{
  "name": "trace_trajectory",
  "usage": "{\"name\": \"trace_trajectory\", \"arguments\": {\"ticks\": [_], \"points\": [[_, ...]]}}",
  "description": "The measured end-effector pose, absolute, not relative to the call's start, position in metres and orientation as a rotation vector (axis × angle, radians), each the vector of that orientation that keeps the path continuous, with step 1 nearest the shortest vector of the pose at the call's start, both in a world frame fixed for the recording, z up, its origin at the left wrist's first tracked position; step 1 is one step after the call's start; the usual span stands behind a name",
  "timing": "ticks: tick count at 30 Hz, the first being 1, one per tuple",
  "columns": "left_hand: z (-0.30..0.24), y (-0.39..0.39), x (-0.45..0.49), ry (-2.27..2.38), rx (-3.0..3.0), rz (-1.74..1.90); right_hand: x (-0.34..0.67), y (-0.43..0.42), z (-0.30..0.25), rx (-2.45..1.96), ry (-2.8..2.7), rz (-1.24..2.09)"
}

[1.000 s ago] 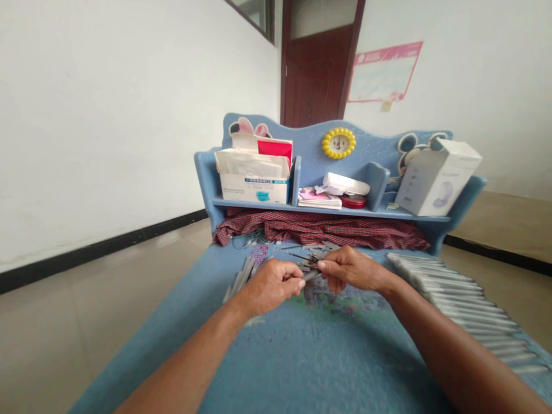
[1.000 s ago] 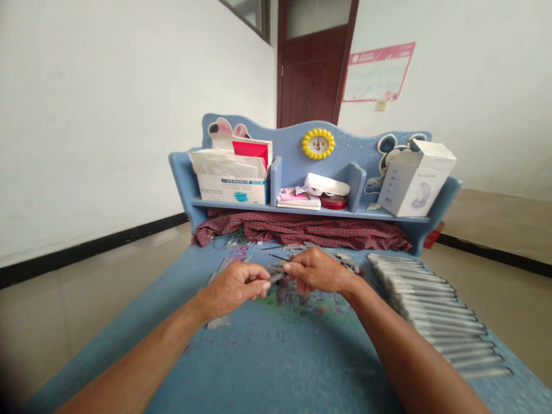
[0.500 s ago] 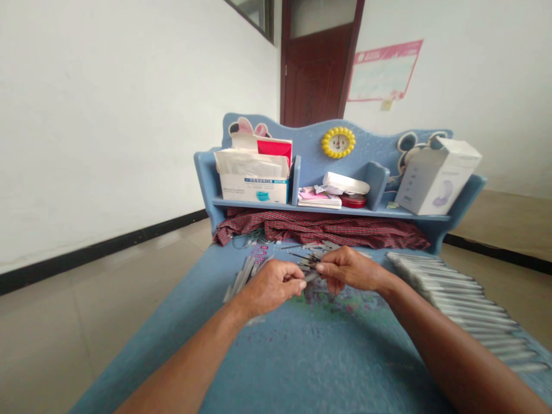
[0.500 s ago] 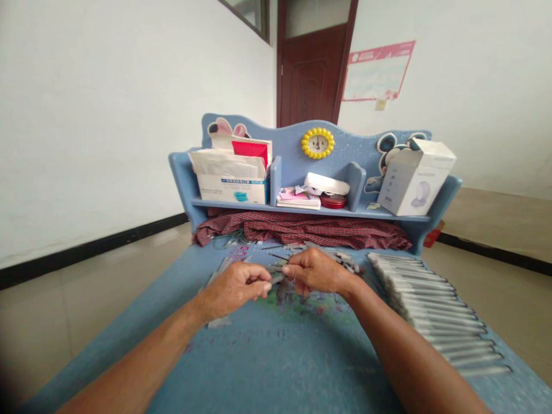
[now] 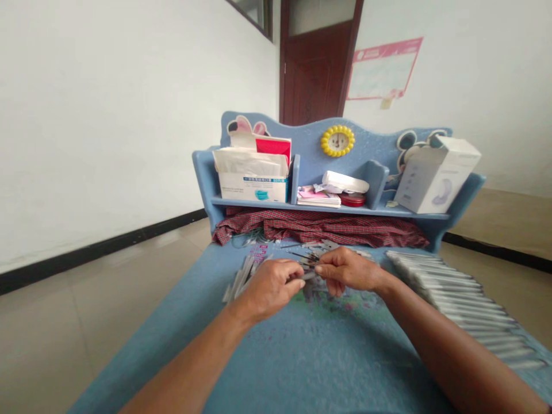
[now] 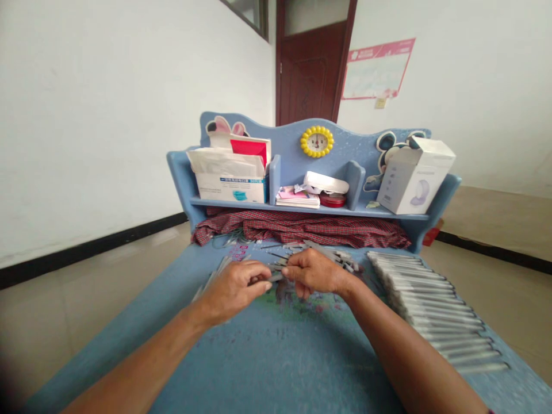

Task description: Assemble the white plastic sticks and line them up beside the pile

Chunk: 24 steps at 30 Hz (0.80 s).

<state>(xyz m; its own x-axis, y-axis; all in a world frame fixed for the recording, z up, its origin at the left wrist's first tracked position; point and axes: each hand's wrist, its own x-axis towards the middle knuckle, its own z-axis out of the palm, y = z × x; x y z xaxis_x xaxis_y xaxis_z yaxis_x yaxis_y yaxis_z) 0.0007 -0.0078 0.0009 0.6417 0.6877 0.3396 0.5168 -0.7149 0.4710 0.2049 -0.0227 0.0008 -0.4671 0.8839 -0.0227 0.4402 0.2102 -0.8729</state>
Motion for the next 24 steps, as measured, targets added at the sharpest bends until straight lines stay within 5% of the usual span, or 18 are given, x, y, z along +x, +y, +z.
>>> {"name": "trace_trajectory", "arguments": {"ticks": [15,24], "points": [[-0.001,-0.008,0.002,0.902,2.729,0.868,0.201,-0.027,0.009,-1.143,-2.127,0.910],[0.008,0.015,-0.019,1.361,2.540,0.835,0.222,-0.021,0.020,-1.405,-2.084,0.830]]}}
